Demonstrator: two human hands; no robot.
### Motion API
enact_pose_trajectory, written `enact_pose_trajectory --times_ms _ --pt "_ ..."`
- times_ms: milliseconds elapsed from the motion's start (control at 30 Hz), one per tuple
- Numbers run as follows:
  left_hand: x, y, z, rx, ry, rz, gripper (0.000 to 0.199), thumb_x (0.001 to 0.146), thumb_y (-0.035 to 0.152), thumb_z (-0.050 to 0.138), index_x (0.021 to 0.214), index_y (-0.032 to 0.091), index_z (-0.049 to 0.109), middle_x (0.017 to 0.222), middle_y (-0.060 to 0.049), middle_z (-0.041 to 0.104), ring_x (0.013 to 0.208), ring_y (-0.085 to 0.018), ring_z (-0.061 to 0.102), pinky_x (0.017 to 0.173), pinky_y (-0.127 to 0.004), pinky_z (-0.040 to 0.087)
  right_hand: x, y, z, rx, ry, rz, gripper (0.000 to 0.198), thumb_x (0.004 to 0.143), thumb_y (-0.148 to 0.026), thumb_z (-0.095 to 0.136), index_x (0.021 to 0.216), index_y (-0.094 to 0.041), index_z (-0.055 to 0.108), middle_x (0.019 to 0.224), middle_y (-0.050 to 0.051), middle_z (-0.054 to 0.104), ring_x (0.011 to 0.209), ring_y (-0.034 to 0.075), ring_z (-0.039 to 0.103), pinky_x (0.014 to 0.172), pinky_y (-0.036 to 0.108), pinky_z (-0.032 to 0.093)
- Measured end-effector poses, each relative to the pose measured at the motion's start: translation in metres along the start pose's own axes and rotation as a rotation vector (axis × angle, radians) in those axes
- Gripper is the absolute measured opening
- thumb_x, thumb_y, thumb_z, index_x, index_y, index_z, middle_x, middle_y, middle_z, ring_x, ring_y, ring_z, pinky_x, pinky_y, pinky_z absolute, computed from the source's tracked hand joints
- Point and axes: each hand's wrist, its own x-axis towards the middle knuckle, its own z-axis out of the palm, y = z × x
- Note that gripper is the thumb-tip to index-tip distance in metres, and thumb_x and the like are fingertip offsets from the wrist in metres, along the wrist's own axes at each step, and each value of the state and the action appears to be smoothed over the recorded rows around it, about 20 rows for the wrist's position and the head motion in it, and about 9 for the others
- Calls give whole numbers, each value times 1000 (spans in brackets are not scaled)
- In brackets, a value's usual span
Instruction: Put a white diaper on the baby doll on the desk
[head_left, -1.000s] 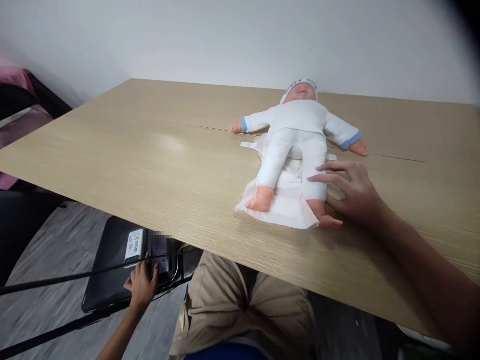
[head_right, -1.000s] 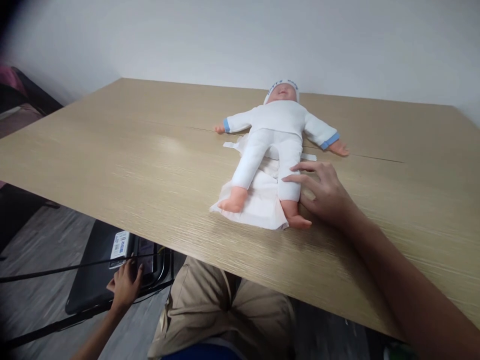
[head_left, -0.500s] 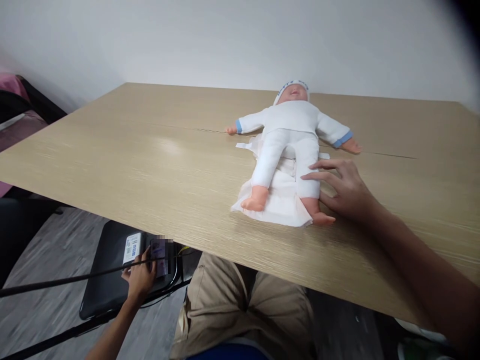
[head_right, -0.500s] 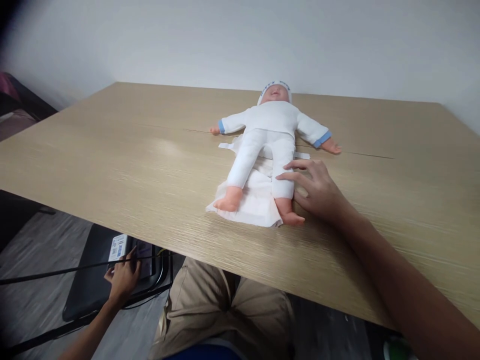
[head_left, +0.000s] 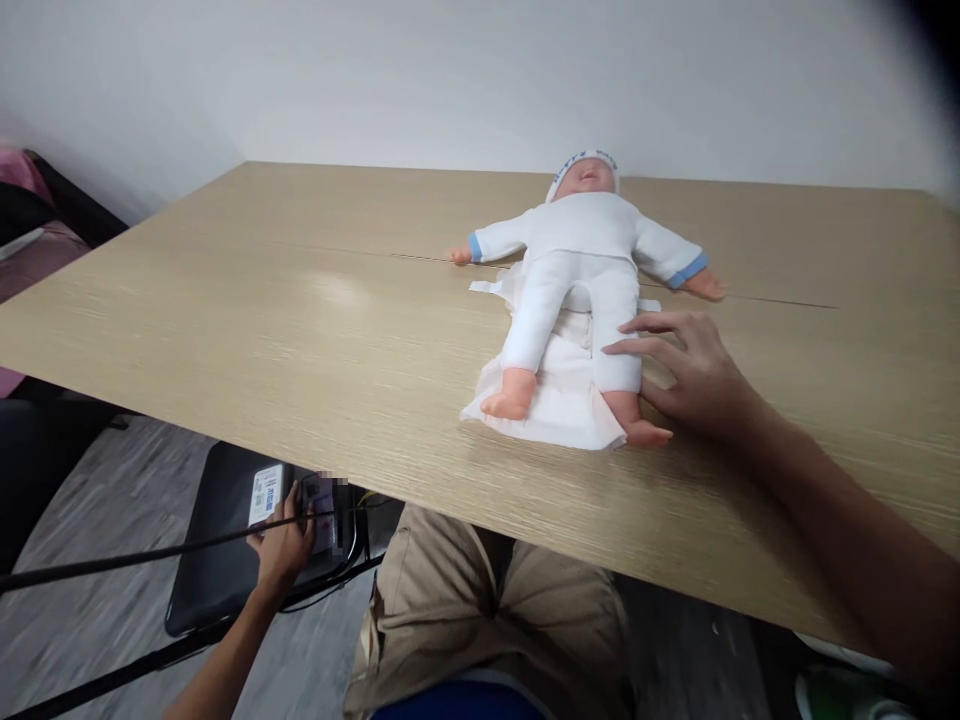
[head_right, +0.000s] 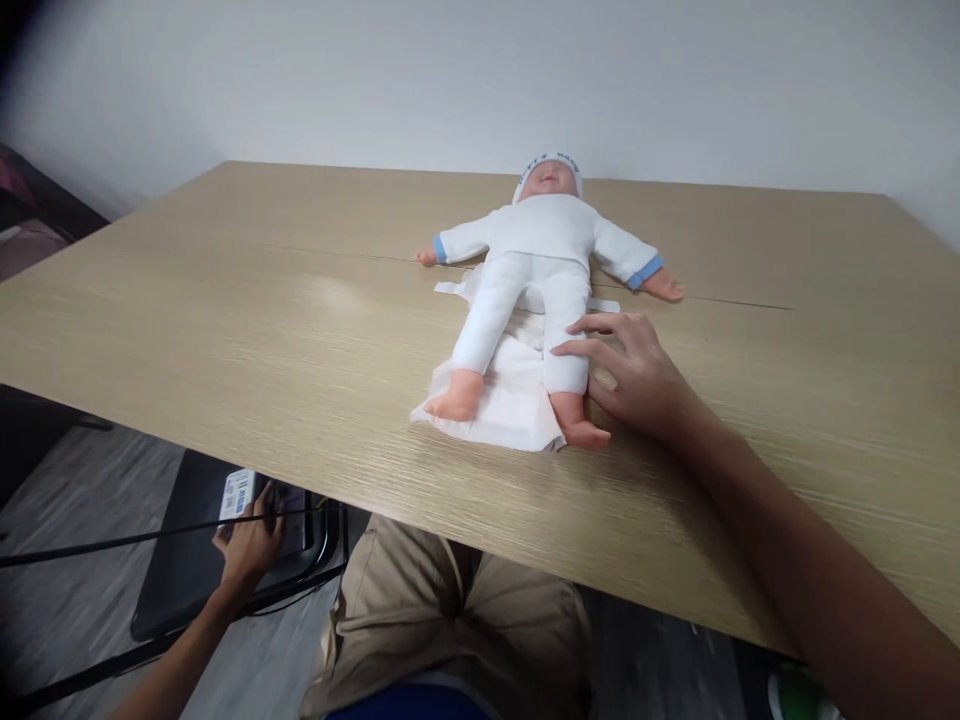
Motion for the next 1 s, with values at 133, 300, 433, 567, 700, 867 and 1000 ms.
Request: enact_pose_trajectory --times_ms 133,300,433,567,700,867,1000 --pt "-16 -1 7 -3 80 -19 72 106 52 21 163 8 30 150 -24 51 138 -38 48 117 -60 23 0 -1 1 10 -4 20 43 85 -3 68 121 -26 65 127 9 64 117 29 63 99 47 47" --pt "-50 1 18 -28 132 -69 82 104 62 19 163 6 27 146 -24 52 132 -39 49 114 -57 28 0 0 2 16 4 -3 39 86 -5 68 120 -25 66 126 11 65 115 29 63 98 48 47" --pt "-68 1 22 -81 127 -39 82 103 66 21 162 11 29 153 -21 47 136 -38 45 115 -55 27 1 0 1 8 6 0 39 87 -6 68 120 -26 65 126 10 65 114 29 63 98 47 47" --pt "-70 -3 22 -87 89 -26 82 101 67 22 159 10 34 152 -22 47 136 -38 44 116 -55 27 1 1 0 4 7 -5 38 87 -9 69 120 -26 65 126 10 65 115 29 63 98 48 48" --pt "-68 -4 19 -93 76 -19 80 103 66 21 160 11 34 152 -21 47 136 -37 43 116 -55 27 1 1 0 3 7 -7 38 87 -8 69 120 -26 66 126 10 65 117 29 63 100 48 48" --pt "-69 -1 16 -81 64 -22 80 103 67 19 159 12 37 151 -19 48 134 -38 44 114 -55 29 2 0 0 7 11 -11 38 86 -8 71 120 -25 66 126 11 65 117 29 63 100 47 47" --pt "-69 1 16 -66 78 -10 84 101 70 25 160 12 37 151 -20 47 131 -38 45 113 -54 31 2 -1 0 -6 10 -12 38 86 -8 72 120 -24 66 126 11 66 114 29 64 98 47 48"
